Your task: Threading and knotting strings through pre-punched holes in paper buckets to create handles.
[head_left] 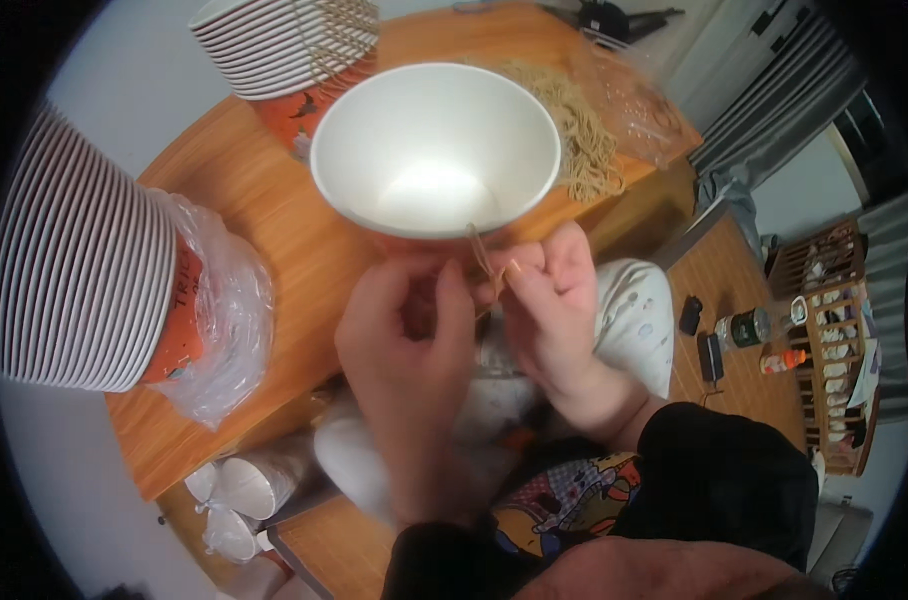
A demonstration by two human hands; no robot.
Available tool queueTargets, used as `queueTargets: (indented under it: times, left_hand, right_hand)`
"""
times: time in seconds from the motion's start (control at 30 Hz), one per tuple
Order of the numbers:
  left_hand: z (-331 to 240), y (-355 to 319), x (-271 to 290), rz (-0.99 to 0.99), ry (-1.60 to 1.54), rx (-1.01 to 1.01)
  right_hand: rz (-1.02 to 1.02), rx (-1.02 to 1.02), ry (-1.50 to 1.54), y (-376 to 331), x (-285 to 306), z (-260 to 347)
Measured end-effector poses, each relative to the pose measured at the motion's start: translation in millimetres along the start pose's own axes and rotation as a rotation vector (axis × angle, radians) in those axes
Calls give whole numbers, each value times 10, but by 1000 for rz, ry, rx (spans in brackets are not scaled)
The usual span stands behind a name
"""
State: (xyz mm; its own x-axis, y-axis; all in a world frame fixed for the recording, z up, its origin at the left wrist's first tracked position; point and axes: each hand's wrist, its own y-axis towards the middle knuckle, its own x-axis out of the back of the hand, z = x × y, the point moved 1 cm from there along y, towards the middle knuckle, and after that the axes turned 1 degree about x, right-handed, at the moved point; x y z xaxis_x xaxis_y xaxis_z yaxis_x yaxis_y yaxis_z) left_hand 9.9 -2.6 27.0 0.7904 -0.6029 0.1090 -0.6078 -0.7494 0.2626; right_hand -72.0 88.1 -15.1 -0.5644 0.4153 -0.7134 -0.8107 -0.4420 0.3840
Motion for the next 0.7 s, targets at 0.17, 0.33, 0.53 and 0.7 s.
queueTargets:
  times: [0.17, 0.33, 0.53, 0.7]
  left_hand:
    - [109, 27, -78, 74, -212, 75]
    - [159, 34, -93, 107, -277, 64]
    - [121, 31, -116, 215, -320, 85]
    - [155, 49, -128, 209, -235, 57]
  right_hand:
    - [-250, -237, 153, 36, -9, -5]
    - [-173, -283, 116, 21, 91, 10]
    - [-69, -181, 114, 35, 151, -26]
    - [-70, -119, -20, 32, 186, -56]
